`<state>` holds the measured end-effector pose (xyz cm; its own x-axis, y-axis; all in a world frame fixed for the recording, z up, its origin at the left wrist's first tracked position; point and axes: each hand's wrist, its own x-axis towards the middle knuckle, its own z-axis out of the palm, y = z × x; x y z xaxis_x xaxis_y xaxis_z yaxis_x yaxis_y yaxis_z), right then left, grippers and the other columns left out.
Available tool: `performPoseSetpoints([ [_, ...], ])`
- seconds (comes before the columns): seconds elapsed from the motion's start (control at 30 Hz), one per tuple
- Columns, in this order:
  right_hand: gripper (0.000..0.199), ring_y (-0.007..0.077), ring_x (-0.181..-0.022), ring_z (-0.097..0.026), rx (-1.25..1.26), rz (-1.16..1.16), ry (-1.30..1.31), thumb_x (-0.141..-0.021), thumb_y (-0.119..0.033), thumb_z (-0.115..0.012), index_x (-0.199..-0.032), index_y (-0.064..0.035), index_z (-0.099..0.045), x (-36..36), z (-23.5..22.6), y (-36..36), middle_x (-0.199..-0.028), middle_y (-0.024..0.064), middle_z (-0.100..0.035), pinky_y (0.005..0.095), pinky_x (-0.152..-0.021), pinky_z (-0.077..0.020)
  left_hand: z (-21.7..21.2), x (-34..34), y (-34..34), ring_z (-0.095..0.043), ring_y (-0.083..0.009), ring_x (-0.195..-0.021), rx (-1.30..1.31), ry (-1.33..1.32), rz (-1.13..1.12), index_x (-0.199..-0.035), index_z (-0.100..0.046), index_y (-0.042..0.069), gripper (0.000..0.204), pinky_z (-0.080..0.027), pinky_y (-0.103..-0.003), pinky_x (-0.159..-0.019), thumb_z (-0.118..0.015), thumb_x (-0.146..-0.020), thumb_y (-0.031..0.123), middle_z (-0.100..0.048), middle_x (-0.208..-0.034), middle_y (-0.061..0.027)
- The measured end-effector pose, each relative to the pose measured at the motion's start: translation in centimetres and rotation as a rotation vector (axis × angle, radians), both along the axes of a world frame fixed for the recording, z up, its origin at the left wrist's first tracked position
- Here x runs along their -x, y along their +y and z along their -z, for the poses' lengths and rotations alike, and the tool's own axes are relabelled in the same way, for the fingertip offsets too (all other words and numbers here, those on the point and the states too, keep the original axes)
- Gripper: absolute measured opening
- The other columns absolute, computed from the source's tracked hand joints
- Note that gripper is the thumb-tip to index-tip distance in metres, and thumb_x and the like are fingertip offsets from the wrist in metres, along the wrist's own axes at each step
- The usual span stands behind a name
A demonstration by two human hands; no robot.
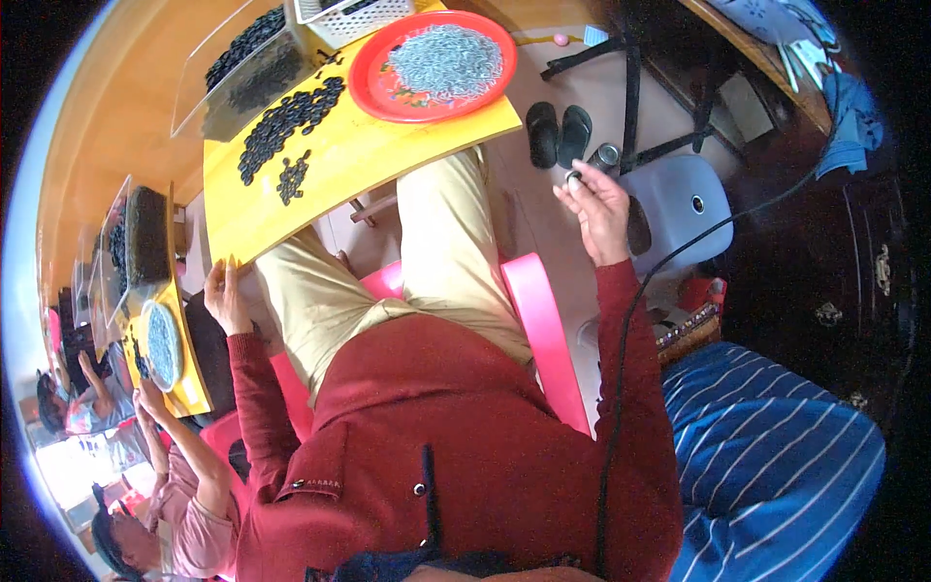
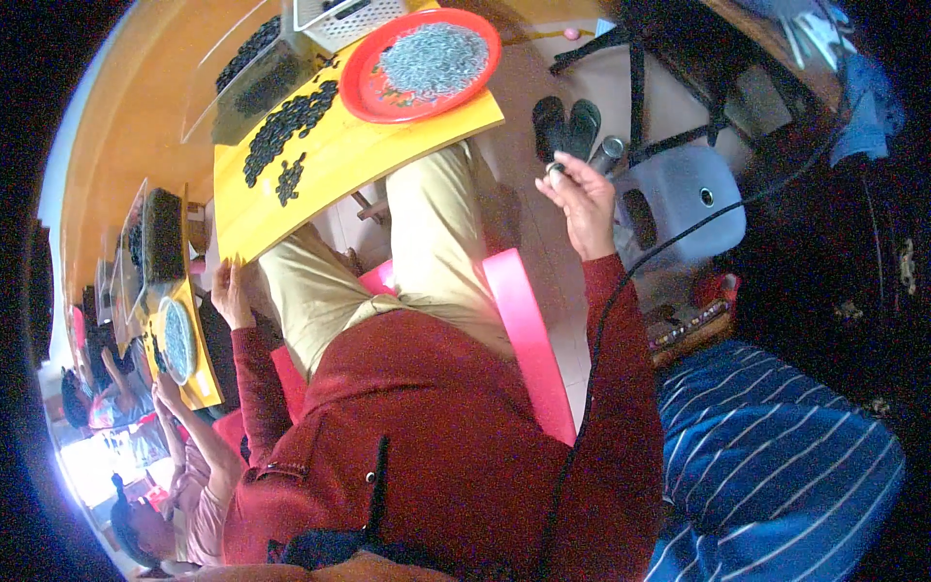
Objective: The person sorts and assembles small plastic or rubber components by hand at a workbench, moving them from containers into a sorting tray.
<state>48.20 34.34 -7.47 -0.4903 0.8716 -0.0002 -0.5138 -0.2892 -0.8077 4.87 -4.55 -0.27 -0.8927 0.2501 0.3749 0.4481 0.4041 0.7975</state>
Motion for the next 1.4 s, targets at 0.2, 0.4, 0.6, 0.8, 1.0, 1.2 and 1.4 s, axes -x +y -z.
performPoseSetpoints([
  [0.2, 0.024, 0.0156, -0.085, -0.062, -0.129, -0.014, 0.006, -0.087, 0.0, -0.057, -0.11, 0.0031, -0.056, 2.1, -3.7, -0.3, -0.095, 0.0084, -0.062, 0.0367, -0.085, -0.0526, -0.8, -0.5, -0.9, -0.058, -0.0124, -0.09, -0.075, -0.088, 0.075, -0.108, -0.059, -0.005, 0.032, -0.048, -0.025, -0.082, -0.067, -0.084, 0.014, -0.062, -0.102, -0.0082],
  [0.4, 0.016, 0.0129, -0.082, -0.061, -0.162, 0.008, -0.055, -0.086, -0.003, -0.059, -0.101, 0.002, -0.058, 4.5, -3.3, 0.9, -0.09, 0.0059, -0.062, 0.031, -0.078, -0.0545, 0.0, 0.2, -2.0, -0.058, -0.0134, -0.091, -0.043, 0.021, -0.022, -0.108, -0.06, -0.005, 0.034, -0.045, -0.025, -0.084, -0.067, -0.085, 0.017, -0.063, -0.1, -0.008],
  [0.6, 0.012, 0.0089, -0.081, -0.059, -0.476, 0.183, -0.321, -0.087, -0.004, -0.058, -0.098, 0.0009, -0.059, 8.9, -1.4, 4.9, -0.09, 0.0036, -0.063, 0.0217, -0.074, -0.0473, 1.1, 2.0, -3.0, -0.056, -0.0119, -0.085, -0.188, 0.009, -0.087, -0.119, -0.052, -0.005, 0.044, -0.045, -0.025, -0.076, -0.065, -0.086, 0.021, -0.063, -0.097, -0.006],
  [0.8, 0.012, 0.0116, -0.071, -0.061, -0.608, 0.184, -0.634, -0.089, -0.006, -0.054, -0.097, 0.0023, -0.056, 11.5, -0.7, 6.3, -0.085, 0.0067, -0.062, 0.0258, -0.06, -0.0527, 0.2, 1.1, -1.6, -0.054, -0.0063, -0.066, -0.449, -0.523, -0.032, -0.108, -0.057, 0.006, 0.024, -0.047, -0.023, -0.059, -0.06, -0.089, 0.02, -0.058, -0.081, 0.0024],
  [1.0, 0.013, 0.0141, -0.06, -0.061, -0.355, 0.165, -0.48, -0.085, -0.002, -0.057, -0.095, 0.0064, -0.058, 12.2, -1.9, 5.7, -0.078, 0.011, -0.064, 0.0266, -0.053, -0.0532, 0.0, 1.6, -1.7, -0.048, -0.0048, -0.057, -0.537, -0.541, -0.002, -0.098, -0.062, 0.003, 0.017, -0.044, -0.02, -0.056, -0.06, -0.088, 0.016, -0.05, -0.066, 0.0057],
  [1.2, 0.013, 0.0128, -0.057, -0.059, -0.2, 0.164, -0.441, -0.086, -0.002, -0.055, -0.097, 0.0058, -0.057, 12.1, -2.1, 5.3, -0.081, 0.0104, -0.064, 0.0255, -0.053, -0.053, 0.2, 1.9, -1.9, -0.048, -0.004, -0.056, -0.514, -0.529, -0.029, -0.098, -0.064, 0.002, 0.016, -0.043, -0.019, -0.055, -0.061, -0.087, 0.014, -0.053, -0.068, 0.0064],
  [1.4, 0.018, 0.0146, -0.062, -0.062, -0.192, 0.145, -0.451, -0.086, -0.002, -0.056, -0.101, 0.0064, -0.056, 11.3, -3.2, 5.1, -0.088, 0.0128, -0.063, 0.0259, -0.054, -0.0544, -1.7, 0.4, -1.7, -0.047, -0.0026, -0.055, -0.475, -0.552, -0.088, -0.097, -0.064, 0.004, 0.015, -0.042, -0.018, -0.051, -0.061, -0.087, 0.014, -0.053, -0.066, 0.0069],
])
